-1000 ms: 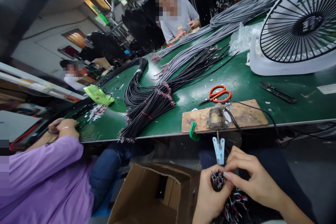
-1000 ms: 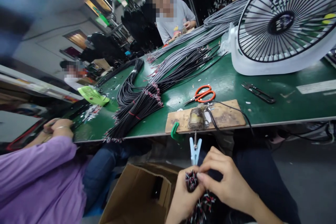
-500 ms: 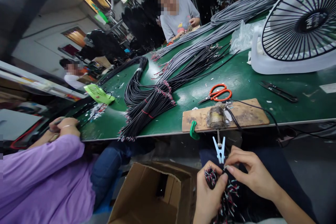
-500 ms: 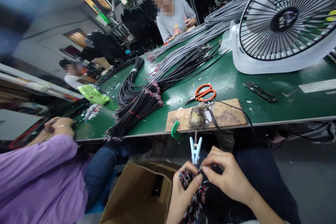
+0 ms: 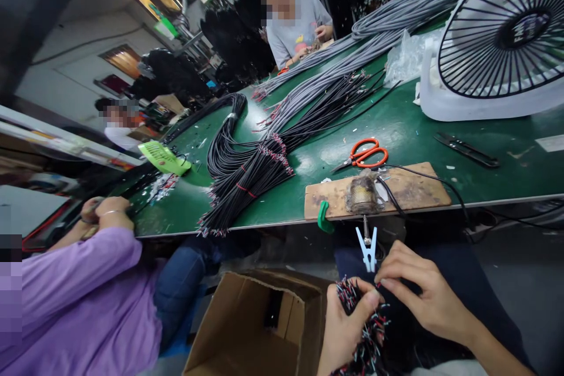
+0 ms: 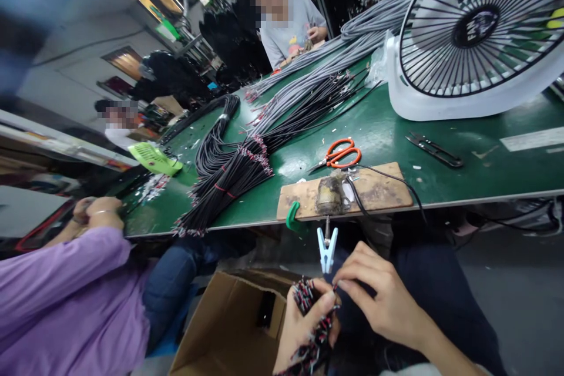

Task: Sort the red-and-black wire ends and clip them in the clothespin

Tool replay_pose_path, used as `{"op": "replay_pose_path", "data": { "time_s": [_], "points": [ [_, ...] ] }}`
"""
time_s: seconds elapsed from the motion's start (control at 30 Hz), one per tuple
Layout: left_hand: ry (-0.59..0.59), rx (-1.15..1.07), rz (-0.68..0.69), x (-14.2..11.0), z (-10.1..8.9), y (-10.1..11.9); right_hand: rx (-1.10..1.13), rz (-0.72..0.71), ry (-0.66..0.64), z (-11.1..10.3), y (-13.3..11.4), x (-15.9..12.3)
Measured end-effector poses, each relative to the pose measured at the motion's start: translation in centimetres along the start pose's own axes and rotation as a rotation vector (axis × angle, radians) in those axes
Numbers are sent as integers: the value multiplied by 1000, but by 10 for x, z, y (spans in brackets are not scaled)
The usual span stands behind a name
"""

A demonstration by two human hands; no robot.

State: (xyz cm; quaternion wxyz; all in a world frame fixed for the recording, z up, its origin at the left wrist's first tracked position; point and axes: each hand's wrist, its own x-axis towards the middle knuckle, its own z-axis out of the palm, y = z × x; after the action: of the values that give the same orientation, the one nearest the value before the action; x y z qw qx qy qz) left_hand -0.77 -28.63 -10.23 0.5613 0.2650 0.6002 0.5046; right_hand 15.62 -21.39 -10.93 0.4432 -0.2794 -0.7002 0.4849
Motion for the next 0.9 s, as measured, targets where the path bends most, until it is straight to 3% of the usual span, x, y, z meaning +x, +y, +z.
{"op": "replay_pose_path", "data": {
  "time_s": [0.17, 0.27, 0.6, 0.7, 0.9],
  "points": [
    [-72, -65, -15, 3, -1, -1, 256, 290, -57, 5, 10, 0],
    [-126, -191, -93, 7, -1, 1, 275, 342, -19, 7, 17, -1],
    [-310, -286, -129, 12, -7, 2, 344, 55, 166, 23, 11, 6],
    [-376, -296, -137, 15, -7, 6, 358, 10, 168, 24, 13, 6],
    [-389, -300, -166, 17, -5, 8, 249, -40, 146, 19, 12, -1]
  ]
}}
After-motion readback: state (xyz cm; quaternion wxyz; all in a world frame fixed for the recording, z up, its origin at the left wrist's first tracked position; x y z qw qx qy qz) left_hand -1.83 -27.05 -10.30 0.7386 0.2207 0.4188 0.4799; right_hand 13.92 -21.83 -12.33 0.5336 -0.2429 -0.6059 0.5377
